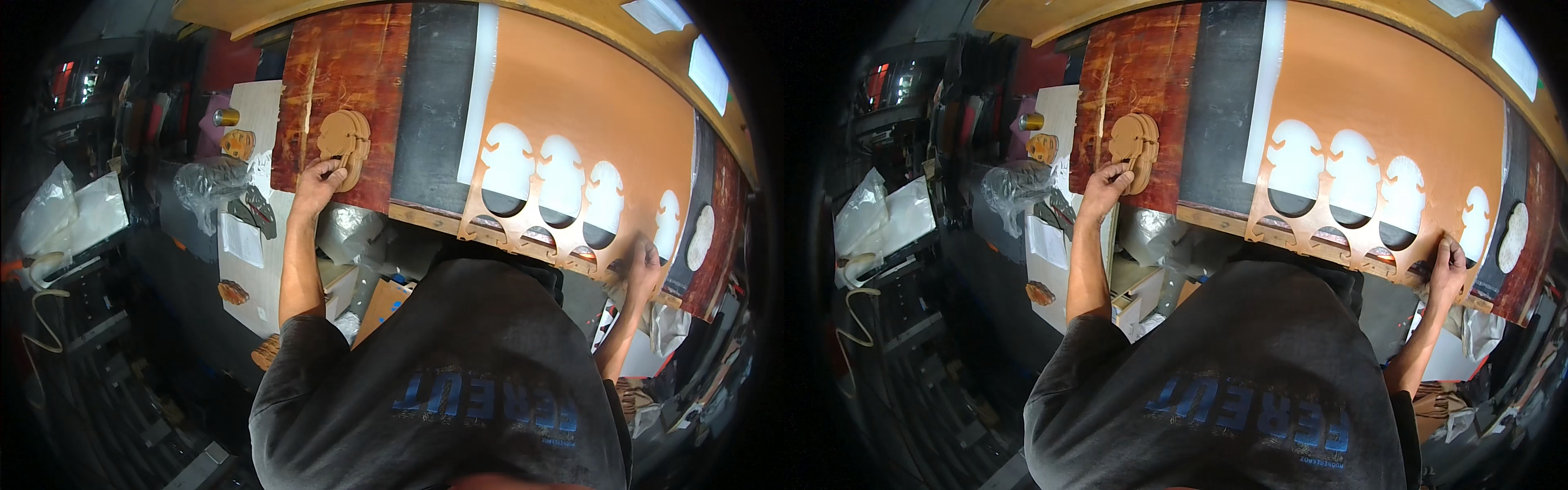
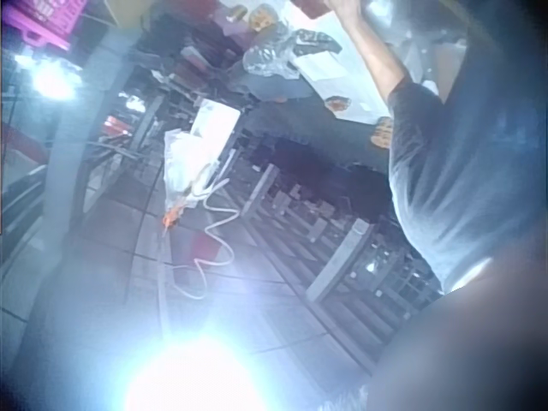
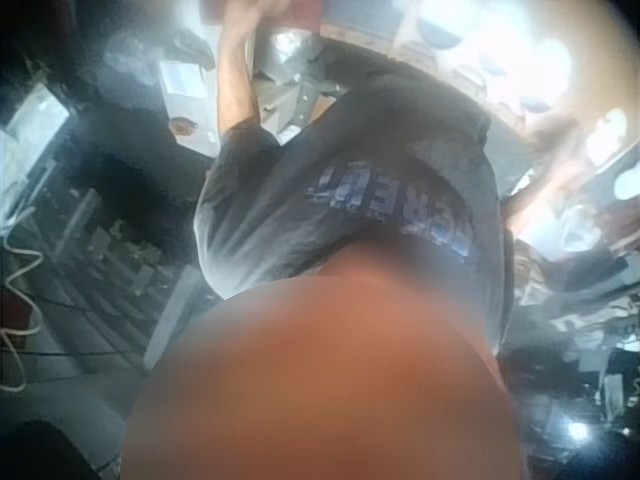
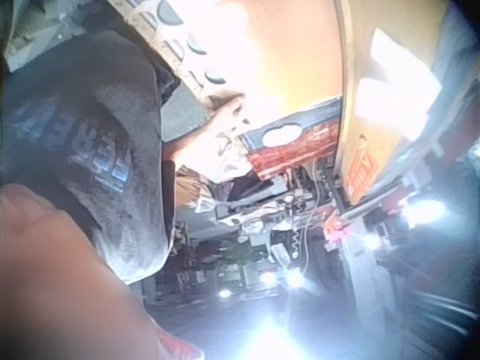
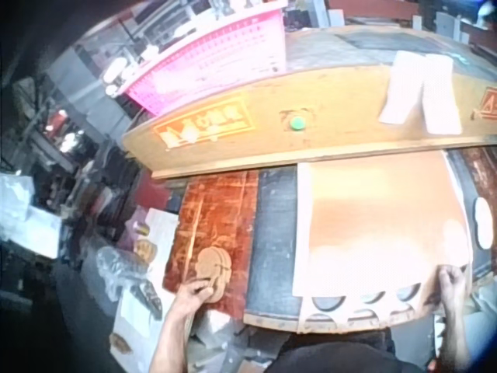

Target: The person repeatedly rubs small white pads against a brown sheet on a workbench, then removes and stacks brown cutouts. They place a new brown sheet on the bench and continue rubbing with the pads.

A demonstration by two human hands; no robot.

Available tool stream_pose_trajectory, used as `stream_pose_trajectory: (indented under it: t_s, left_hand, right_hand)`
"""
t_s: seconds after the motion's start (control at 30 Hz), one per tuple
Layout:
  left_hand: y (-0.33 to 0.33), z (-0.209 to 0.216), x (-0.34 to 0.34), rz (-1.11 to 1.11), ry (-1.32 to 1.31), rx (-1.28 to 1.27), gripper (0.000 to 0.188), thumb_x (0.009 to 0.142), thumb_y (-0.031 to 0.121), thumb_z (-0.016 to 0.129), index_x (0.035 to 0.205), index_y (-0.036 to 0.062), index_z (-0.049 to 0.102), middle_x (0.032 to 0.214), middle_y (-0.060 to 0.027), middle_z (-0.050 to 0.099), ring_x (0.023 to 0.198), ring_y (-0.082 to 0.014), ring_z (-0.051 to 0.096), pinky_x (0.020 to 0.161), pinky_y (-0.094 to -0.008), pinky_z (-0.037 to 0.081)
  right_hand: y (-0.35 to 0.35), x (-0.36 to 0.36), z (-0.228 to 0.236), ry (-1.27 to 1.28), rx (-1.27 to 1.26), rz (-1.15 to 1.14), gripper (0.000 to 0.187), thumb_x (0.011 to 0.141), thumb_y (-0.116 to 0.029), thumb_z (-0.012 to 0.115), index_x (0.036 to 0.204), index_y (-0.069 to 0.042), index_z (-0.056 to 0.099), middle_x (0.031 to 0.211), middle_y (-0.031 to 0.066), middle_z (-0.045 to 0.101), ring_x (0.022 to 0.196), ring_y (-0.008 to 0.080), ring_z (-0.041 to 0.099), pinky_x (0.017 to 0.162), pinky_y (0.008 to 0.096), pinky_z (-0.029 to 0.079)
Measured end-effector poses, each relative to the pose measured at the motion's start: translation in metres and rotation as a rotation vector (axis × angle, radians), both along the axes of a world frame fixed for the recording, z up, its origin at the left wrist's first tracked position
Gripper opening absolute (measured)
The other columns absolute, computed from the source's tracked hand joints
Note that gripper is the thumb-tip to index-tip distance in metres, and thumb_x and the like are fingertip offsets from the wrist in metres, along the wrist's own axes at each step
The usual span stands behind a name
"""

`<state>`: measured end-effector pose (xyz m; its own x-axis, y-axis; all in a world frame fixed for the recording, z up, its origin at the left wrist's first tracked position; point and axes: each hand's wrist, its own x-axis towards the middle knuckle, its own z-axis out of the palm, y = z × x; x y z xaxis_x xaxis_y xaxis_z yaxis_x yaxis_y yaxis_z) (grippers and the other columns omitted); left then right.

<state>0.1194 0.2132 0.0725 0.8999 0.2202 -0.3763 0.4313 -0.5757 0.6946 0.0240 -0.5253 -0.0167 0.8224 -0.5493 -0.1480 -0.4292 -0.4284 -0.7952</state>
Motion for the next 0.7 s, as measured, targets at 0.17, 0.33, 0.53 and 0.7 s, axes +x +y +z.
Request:
stream_pose_trajectory:
  t_s: [0.17, 0.33, 0.53, 0.7]
  left_hand:
    - [0.007, -0.008, 0.001, -0.013, 0.034, 0.029, 0.039, 0.098, 0.02, 0.079, 0.124, -0.0087, 0.073, 0.132, -0.0129, 0.064, 0.12, -0.0224, 0.063, 0.103, -0.0325, 0.051]
    - [0.012, -0.01, 0.003, -0.064, 0.031, 0.108, 0.041, 0.097, 0.021, 0.079, 0.125, -0.0082, 0.073, 0.136, -0.014, 0.062, 0.124, -0.0246, 0.062, 0.105, -0.0337, 0.05]
    - [0.012, -0.008, 0.003, -0.043, 0.051, 0.014, 0.043, 0.097, 0.023, 0.079, 0.126, -0.0085, 0.072, 0.14, -0.0148, 0.06, 0.126, -0.0255, 0.061, 0.107, -0.0344, 0.049]
    - [0.017, -0.012, 0.005, -0.06, 0.053, 0.05, 0.043, 0.098, 0.023, 0.079, 0.126, -0.0086, 0.072, 0.14, -0.0146, 0.06, 0.126, -0.0251, 0.062, 0.106, -0.0342, 0.05]
  right_hand:
    - [0.0, -0.001, -0.001, -0.027, 0.05, -0.016, 0.04, 0.104, -0.03, 0.07, 0.125, 0.004, 0.075, 0.111, 0.007, 0.076, 0.103, 0.0136, 0.065, 0.097, 0.0306, 0.051]
    - [0.002, 0.0, -0.001, -0.01, 0.034, -0.022, 0.039, 0.104, -0.029, 0.07, 0.125, 0.004, 0.074, 0.112, 0.0072, 0.076, 0.104, 0.0137, 0.065, 0.097, 0.0308, 0.051]
    - [0.0, 0.0, -0.006, -0.012, 0.033, -0.035, 0.038, 0.104, -0.028, 0.071, 0.125, 0.004, 0.075, 0.114, 0.0088, 0.076, 0.106, 0.0154, 0.066, 0.099, 0.0314, 0.051]
    - [-0.004, -0.001, -0.013, -0.037, 0.038, -0.03, 0.038, 0.105, -0.029, 0.071, 0.125, 0.003, 0.075, 0.115, 0.0096, 0.077, 0.107, 0.0164, 0.067, 0.1, 0.0318, 0.051]
